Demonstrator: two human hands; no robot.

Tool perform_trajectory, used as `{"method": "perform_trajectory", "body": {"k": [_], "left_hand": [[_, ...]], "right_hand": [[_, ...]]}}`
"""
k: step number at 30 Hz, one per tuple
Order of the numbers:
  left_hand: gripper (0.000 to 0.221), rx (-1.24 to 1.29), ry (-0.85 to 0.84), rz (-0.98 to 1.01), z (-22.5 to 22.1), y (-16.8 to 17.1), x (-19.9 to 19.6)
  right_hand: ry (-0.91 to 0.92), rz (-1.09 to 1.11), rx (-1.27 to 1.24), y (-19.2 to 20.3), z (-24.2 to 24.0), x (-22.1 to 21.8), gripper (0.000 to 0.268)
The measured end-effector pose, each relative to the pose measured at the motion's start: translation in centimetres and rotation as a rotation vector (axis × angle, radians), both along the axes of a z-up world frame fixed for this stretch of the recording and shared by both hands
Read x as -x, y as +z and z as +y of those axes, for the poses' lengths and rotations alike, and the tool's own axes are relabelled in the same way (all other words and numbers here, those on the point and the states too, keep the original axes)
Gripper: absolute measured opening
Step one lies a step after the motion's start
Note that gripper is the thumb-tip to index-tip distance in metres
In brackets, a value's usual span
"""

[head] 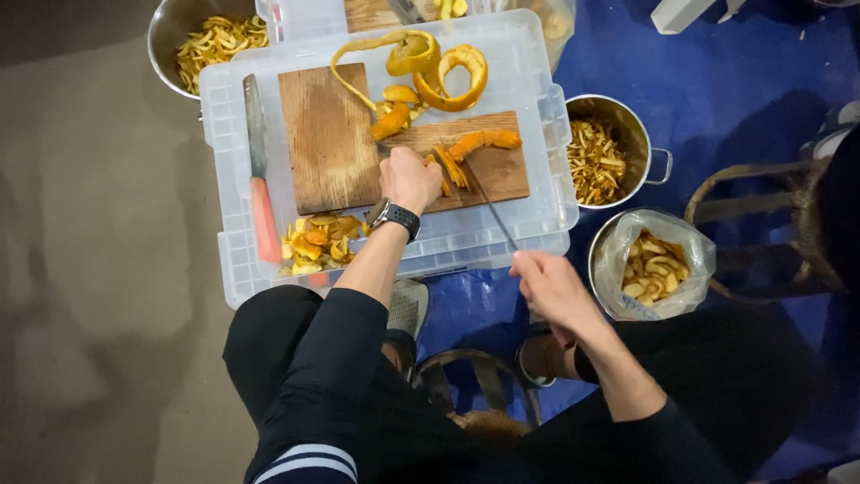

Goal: Slicing and peeling yellow fruit on a wooden cutting board placed on a plastic crate.

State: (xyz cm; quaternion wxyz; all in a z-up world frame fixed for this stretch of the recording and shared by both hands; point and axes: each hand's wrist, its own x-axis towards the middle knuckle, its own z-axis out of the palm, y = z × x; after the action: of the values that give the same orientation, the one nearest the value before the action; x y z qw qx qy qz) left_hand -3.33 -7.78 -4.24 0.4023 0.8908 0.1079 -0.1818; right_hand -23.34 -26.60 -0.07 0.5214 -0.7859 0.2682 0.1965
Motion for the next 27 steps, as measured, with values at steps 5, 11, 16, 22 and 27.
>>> {"method": "perform_trajectory", "body": {"k": [5, 11, 16, 22, 27], "left_hand": [[0.030, -0.047, -0.025, 0.015, -0.5, 1.7, 0.6], [0.026, -0.028, -0.044, 0.053, 0.0, -2.4, -0.8], [0.026, 0.107, -0.069, 0.025, -1.7, 1.1, -1.0], [0.031, 0.342, -0.222, -0.289, -13.6, 5.3, -0.5], [0.036, 0.213, -0.410, -0.242, -23.6, 4.3, 0.0]], "right_hand": [[-0.066, 0.054, -0.266, 1.0, 1.2, -0.3, 0.038], [-0.101, 0.188, -0.621, 1.7, 0.9, -0.8, 0.043], [-0.184, 0.095, -0.671, 3.0, -0.3, 0.0, 0.041], [-0.300, -0.051, -0.529, 5.0, -7.1, 2.4, 0.047], [-0.508, -0.168, -0.191, 8.3, -12.6, 3.2, 0.040]]}}
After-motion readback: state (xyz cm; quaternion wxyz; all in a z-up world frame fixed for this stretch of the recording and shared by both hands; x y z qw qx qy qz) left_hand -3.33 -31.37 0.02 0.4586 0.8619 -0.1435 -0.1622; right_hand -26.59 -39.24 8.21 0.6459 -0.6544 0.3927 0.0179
